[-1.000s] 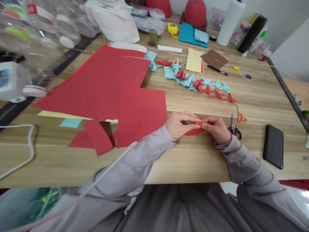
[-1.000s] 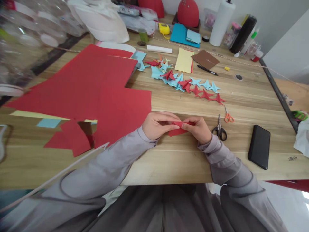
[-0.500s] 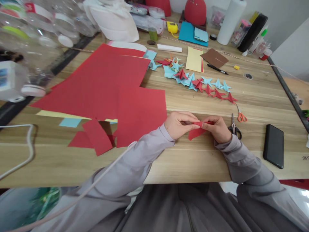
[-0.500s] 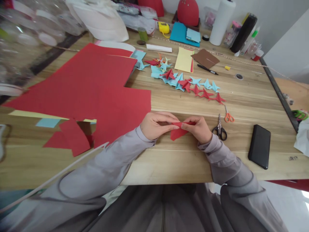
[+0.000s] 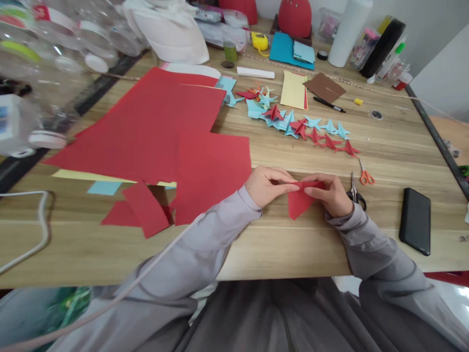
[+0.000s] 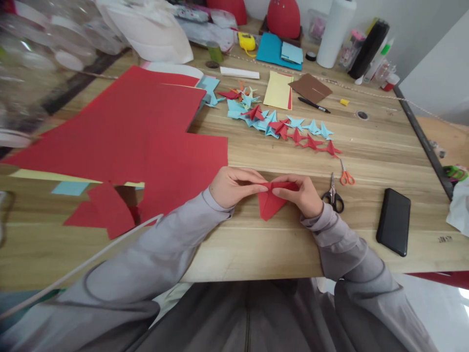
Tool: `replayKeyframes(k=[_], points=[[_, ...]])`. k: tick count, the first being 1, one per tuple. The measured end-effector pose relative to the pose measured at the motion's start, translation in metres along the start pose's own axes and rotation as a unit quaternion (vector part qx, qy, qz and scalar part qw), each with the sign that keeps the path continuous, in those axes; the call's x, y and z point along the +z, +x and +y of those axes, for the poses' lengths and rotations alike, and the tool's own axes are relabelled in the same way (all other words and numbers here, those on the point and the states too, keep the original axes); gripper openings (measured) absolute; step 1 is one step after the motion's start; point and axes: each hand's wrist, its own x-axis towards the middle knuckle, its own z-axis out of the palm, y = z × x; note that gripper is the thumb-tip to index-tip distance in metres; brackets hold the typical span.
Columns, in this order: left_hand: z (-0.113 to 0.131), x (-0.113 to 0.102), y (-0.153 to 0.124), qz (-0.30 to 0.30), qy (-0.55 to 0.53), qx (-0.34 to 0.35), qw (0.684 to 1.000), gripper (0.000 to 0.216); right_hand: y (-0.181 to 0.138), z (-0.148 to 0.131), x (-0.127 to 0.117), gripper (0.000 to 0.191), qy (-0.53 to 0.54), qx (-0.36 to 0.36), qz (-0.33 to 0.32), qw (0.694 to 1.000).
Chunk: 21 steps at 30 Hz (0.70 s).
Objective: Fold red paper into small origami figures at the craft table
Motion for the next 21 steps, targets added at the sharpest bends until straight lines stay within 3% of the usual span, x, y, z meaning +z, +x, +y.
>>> replayKeyframes(k=[6, 14, 21], points=[[-0.0038, 0.0038, 0.0014, 0.016, -0.047, -0.042, 0.998, 0.025, -0.0009, -0.0041, 0.0036, 0.026, -0.051, -0.041, 0.04, 0.997], [-0.0008, 0.004, 0.0012, 0.006, -0.064, -0.07, 0.995, 0.026, -0.0001, -0.0038, 0.0047, 0.024, -0.048, -0.032, 0.059, 0.997], [0.002, 0.0033, 0.0016, 0.022, -0.064, -0.104, 0.992, 0.026, 0.0006, -0.0027, 0.0025, 0.03, -0.054, -0.035, 0.038, 0.997]])
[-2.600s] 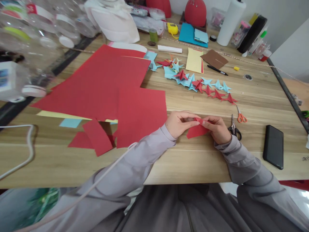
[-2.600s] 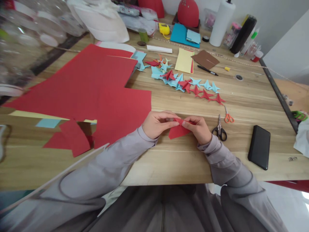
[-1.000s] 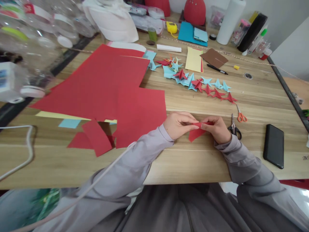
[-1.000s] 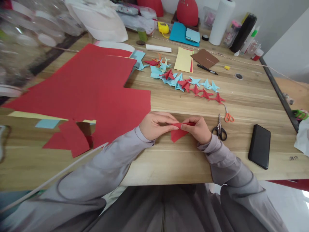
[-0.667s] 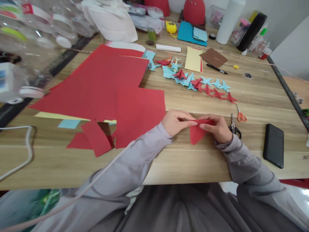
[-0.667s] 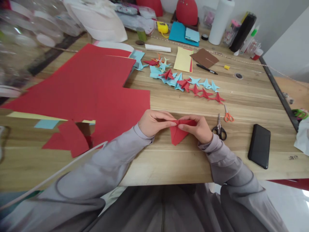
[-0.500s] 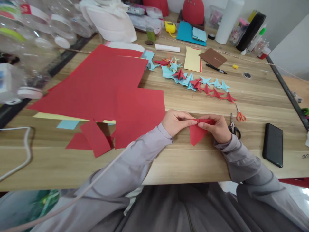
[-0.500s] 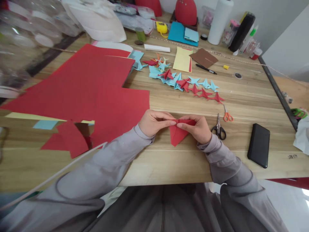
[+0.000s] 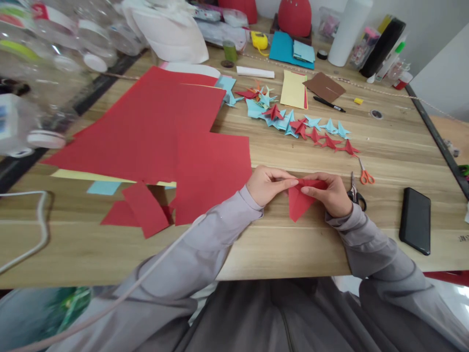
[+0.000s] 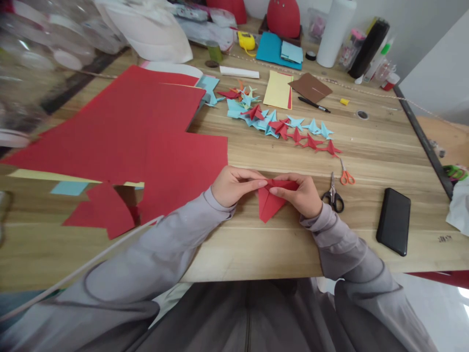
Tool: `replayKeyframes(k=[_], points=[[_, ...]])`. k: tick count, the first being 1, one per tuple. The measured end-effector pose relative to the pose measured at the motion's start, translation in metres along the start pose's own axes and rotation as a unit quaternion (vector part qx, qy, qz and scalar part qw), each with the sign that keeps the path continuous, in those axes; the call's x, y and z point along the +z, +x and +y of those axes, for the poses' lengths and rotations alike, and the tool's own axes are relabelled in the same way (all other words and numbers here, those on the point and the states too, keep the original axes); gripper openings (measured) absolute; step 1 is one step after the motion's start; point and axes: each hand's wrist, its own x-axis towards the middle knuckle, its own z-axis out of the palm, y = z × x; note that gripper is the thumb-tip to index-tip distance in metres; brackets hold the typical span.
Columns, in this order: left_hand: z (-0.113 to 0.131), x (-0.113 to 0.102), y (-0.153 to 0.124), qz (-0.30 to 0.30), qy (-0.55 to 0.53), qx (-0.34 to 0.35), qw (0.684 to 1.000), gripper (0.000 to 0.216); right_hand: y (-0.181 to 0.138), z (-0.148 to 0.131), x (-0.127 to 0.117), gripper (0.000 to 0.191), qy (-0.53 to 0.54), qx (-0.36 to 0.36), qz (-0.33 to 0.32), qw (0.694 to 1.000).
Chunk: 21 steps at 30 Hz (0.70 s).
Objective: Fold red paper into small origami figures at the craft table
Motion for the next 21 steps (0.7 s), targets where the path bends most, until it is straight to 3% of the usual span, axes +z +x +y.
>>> replayKeyframes(k=[9, 14, 21], points=[[-0.0023, -0.0006, 0.0, -0.011, 0.006, -0.008, 1.0, 0.025, 0.0006, -0.0005, -0.0003, 0.029, 0.006, 0.015, -0.006, 1.0], [-0.0038, -0.0003, 0.0001, 0.001, 0.029, 0.022, 0.999, 0.021, -0.0001, -0.002, 0.0, 0.028, -0.018, -0.007, -0.019, 1.0], [-0.0057, 0.0011, 0.0011, 0.023, 0.014, -0.001, 1.0, 0.024, -0.0008, -0.001, 0.0016, 0.023, -0.074, -0.049, 0.008, 0.996]])
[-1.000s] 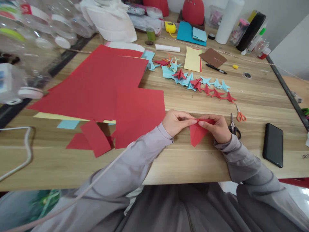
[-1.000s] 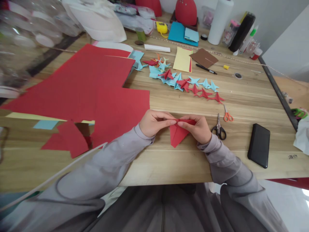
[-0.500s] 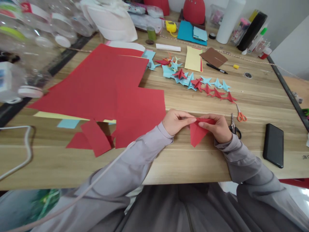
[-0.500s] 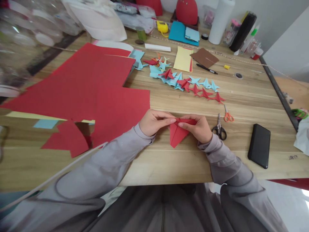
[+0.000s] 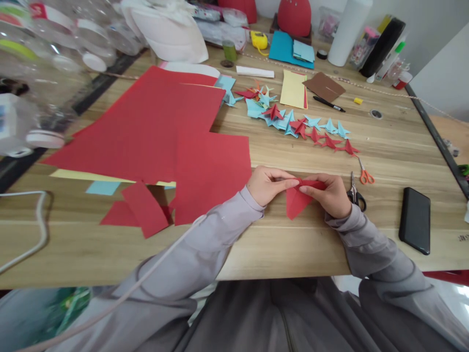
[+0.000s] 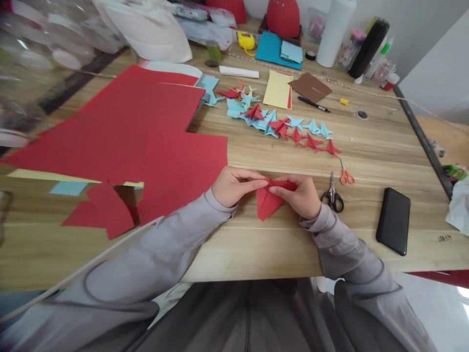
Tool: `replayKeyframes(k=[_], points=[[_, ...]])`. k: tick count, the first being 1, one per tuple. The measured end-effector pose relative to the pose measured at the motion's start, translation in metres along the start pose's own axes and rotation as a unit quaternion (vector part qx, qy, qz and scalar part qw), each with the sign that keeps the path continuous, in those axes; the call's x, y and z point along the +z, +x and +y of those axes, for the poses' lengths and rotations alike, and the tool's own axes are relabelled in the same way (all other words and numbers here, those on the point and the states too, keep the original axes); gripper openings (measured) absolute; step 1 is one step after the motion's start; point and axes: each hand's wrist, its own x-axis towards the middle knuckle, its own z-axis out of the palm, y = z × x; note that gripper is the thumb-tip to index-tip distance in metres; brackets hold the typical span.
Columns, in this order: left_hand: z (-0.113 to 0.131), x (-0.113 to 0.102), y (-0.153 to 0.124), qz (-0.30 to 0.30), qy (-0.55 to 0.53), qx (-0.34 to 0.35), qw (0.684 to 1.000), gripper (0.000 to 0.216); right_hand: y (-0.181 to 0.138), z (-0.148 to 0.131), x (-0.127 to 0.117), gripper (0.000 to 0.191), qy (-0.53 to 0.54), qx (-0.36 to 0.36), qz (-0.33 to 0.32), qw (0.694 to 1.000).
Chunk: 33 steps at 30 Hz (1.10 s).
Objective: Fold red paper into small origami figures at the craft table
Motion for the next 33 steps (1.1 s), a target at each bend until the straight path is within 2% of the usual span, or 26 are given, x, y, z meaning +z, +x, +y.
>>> replayKeyframes(k=[5, 15, 33], points=[[-0.0013, 0.0009, -0.0002, 0.0, -0.01, 0.001, 1.0, 0.022, -0.0011, -0.0002, 0.0, 0.023, -0.02, -0.003, 0.002, 1.0], [-0.0021, 0.0028, 0.0001, 0.002, -0.002, 0.005, 1.0, 0.033, -0.0018, -0.0018, 0.0012, 0.027, -0.026, -0.005, 0.009, 1.0], [-0.0003, 0.0042, -0.001, 0.0, 0.01, -0.006, 1.0, 0.032, -0.0021, -0.0034, 0.0027, 0.03, -0.024, 0.002, 0.014, 1.0]])
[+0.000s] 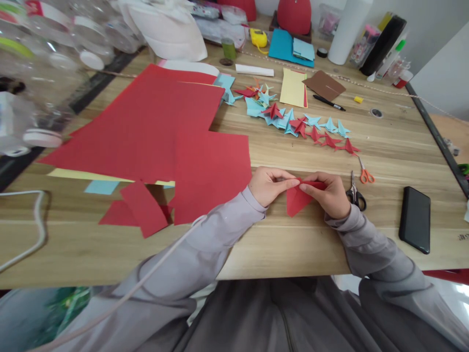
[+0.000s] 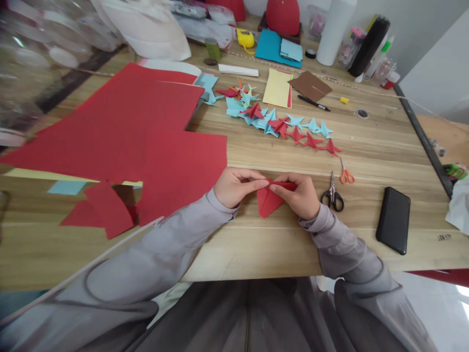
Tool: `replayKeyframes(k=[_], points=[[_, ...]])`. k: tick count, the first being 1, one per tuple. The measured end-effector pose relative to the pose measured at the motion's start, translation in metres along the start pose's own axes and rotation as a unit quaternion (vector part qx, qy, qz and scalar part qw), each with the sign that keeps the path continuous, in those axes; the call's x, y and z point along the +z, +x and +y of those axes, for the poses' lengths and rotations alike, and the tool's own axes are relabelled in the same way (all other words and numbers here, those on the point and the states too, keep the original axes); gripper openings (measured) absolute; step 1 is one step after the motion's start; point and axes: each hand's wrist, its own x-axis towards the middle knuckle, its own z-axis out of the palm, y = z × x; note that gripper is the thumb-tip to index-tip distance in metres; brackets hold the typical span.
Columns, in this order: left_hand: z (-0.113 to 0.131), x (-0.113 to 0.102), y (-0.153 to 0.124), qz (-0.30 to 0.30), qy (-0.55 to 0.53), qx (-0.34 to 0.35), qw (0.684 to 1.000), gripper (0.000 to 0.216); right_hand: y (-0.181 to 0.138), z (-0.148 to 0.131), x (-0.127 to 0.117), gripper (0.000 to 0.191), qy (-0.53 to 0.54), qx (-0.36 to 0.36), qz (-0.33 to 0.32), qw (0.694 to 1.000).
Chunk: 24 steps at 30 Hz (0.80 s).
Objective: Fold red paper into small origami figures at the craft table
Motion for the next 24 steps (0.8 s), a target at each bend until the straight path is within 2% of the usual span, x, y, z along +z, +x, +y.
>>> replayKeyframes(k=[6, 19, 24], points=[[0.0027, -0.0016, -0.0002, -0.011, -0.012, -0.013, 1.0, 0.033, 0.0009, 0.0005, -0.0007, 0.031, 0.014, 0.011, 0.006, 1.0], [0.0019, 0.0001, -0.0007, 0.015, 0.024, 0.008, 1.0, 0.021, 0.0012, 0.0011, -0.0006, 0.03, 0.022, 0.01, -0.016, 1.0], [0.0045, 0.0002, -0.0008, 0.024, 0.028, 0.003, 0.999, 0.026, 0.0015, 0.0048, -0.001, 0.033, 0.041, 0.021, -0.015, 0.999]])
